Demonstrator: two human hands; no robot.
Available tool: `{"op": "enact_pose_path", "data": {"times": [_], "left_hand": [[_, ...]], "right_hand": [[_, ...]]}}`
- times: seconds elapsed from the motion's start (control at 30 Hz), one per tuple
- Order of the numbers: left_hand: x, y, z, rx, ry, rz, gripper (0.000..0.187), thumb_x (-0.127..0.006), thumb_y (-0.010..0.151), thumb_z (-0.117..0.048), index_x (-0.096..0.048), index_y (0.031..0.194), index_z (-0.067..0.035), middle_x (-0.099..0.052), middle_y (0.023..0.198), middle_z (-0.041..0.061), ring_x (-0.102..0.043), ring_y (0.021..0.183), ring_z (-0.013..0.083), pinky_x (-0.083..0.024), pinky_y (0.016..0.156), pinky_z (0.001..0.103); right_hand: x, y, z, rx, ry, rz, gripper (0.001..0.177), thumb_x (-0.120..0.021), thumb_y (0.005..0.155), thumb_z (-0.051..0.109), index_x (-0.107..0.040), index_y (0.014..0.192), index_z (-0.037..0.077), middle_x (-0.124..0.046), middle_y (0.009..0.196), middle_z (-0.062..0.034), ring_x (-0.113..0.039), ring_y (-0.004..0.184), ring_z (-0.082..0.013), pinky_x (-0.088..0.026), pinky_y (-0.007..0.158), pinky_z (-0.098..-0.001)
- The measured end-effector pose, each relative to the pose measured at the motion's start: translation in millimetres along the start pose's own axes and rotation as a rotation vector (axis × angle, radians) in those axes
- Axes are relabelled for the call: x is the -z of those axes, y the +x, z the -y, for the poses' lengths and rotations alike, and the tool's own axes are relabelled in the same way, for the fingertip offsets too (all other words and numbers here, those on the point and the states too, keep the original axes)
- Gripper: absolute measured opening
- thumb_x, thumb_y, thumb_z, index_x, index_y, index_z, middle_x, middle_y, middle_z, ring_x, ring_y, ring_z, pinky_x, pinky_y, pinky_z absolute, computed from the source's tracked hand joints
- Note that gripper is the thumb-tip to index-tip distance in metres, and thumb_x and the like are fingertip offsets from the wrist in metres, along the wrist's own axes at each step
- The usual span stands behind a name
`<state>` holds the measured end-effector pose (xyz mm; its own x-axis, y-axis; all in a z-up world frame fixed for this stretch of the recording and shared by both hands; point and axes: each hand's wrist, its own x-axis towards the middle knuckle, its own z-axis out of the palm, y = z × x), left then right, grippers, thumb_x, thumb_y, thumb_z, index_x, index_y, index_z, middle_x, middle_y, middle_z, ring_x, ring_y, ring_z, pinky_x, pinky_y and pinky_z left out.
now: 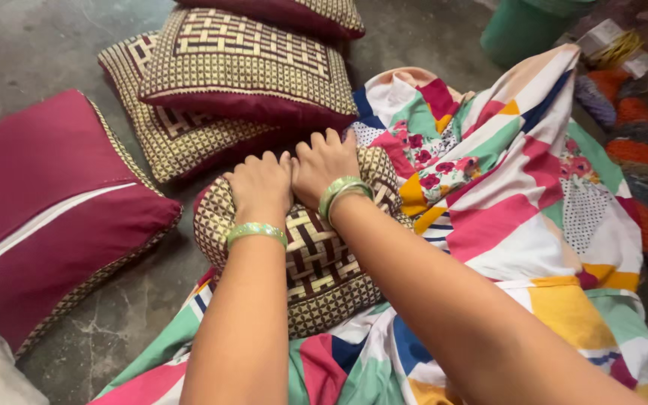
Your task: The person inserts a pillow insert into a patterned pillow cover, adjusts the fabric, and smooths the surface. They repeat this process with multiple pillows, ensuring the inserts are fully inside and the covers are properly aligned.
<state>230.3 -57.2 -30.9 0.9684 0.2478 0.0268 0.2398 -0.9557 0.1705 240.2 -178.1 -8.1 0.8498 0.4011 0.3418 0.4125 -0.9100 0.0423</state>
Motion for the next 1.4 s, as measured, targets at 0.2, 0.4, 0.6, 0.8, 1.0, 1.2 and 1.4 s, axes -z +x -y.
{"op": "enact_pose_path", "data": {"times": [0.2,0.4,0.6,0.8,1.0,1.2,1.4], "left_hand": [[16.2,-56.6,-9.2,0.001,0.011,-0.170,0.046,-0.041,0.105,-0.049,-0.071,0.102,-0.015,-0.072,0.100,0.013,-0.069,0.095,0.0350,-0.047,0.087,0.057],[41.3,-148.8,-18.9,-0.096,-0.009,-0.450,0.037,-0.056,0.096,-0.047,-0.071,0.090,-0.014,-0.072,0.091,0.012,-0.069,0.086,0.0335,-0.048,0.078,0.053],[78.2,-237.2,-26.4,-0.227,-0.082,-0.496,0.035,-0.060,0.091,-0.045,-0.070,0.088,-0.012,-0.071,0.087,0.013,-0.069,0.085,0.0340,-0.048,0.079,0.053],[122.3,-279.9,-33.2,-0.227,-0.167,-0.182,0.040,-0.054,0.101,-0.046,-0.071,0.100,-0.010,-0.071,0.101,0.015,-0.068,0.098,0.0348,-0.047,0.092,0.053],[100.1,-277.3,-35.4,-0.425,-0.185,-0.557,0.041,-0.057,0.091,-0.045,-0.067,0.097,-0.006,-0.070,0.104,0.019,-0.064,0.106,0.0384,-0.044,0.091,0.057],[63.1,-239.9,-29.5,-0.425,-0.246,-0.374,0.037,-0.055,0.098,-0.040,-0.067,0.095,-0.005,-0.070,0.091,0.019,-0.067,0.090,0.0378,-0.049,0.092,0.051],[37.3,-161.3,-18.4,-0.326,-0.261,-0.311,0.038,-0.051,0.101,-0.038,-0.068,0.086,-0.007,-0.072,0.081,0.019,-0.069,0.075,0.0410,-0.052,0.076,0.053]], "right_hand": [[18.4,-42.9,3.4,0.000,-0.036,-0.289,0.039,-0.053,0.089,0.044,-0.074,0.110,0.019,-0.066,0.130,-0.0183,-0.055,0.122,-0.0455,-0.034,0.093,-0.0719],[77.2,-122.9,3.0,-0.019,0.065,-0.102,0.039,-0.053,0.094,0.043,-0.071,0.116,0.016,-0.071,0.117,-0.0111,-0.065,0.107,-0.0337,-0.041,0.092,-0.0689],[143.0,-188.2,-10.5,0.009,0.165,0.121,0.037,-0.055,0.093,0.047,-0.070,0.103,0.014,-0.072,0.102,-0.0135,-0.066,0.097,-0.0363,-0.046,0.088,-0.0546],[176.2,-211.5,-15.8,-0.006,0.354,0.165,0.051,-0.053,0.092,0.044,-0.059,0.134,0.016,-0.070,0.113,-0.0174,-0.061,0.110,-0.0390,-0.038,0.097,-0.0604],[133.8,-230.1,-2.4,0.125,0.280,-0.139,0.043,-0.051,0.098,0.040,-0.063,0.133,0.018,-0.057,0.143,-0.0243,-0.050,0.131,-0.0418,-0.030,0.108,-0.0679],[103.3,-204.4,-13.3,0.124,0.397,0.009,0.036,-0.050,0.099,0.032,-0.066,0.124,0.012,-0.069,0.123,-0.0132,-0.062,0.121,-0.0325,-0.037,0.111,-0.0575],[60.0,-131.7,-15.5,0.077,0.374,0.099,0.030,-0.048,0.100,0.031,-0.069,0.101,0.011,-0.073,0.095,-0.0145,-0.069,0.095,-0.0364,-0.049,0.095,-0.0515]]}}
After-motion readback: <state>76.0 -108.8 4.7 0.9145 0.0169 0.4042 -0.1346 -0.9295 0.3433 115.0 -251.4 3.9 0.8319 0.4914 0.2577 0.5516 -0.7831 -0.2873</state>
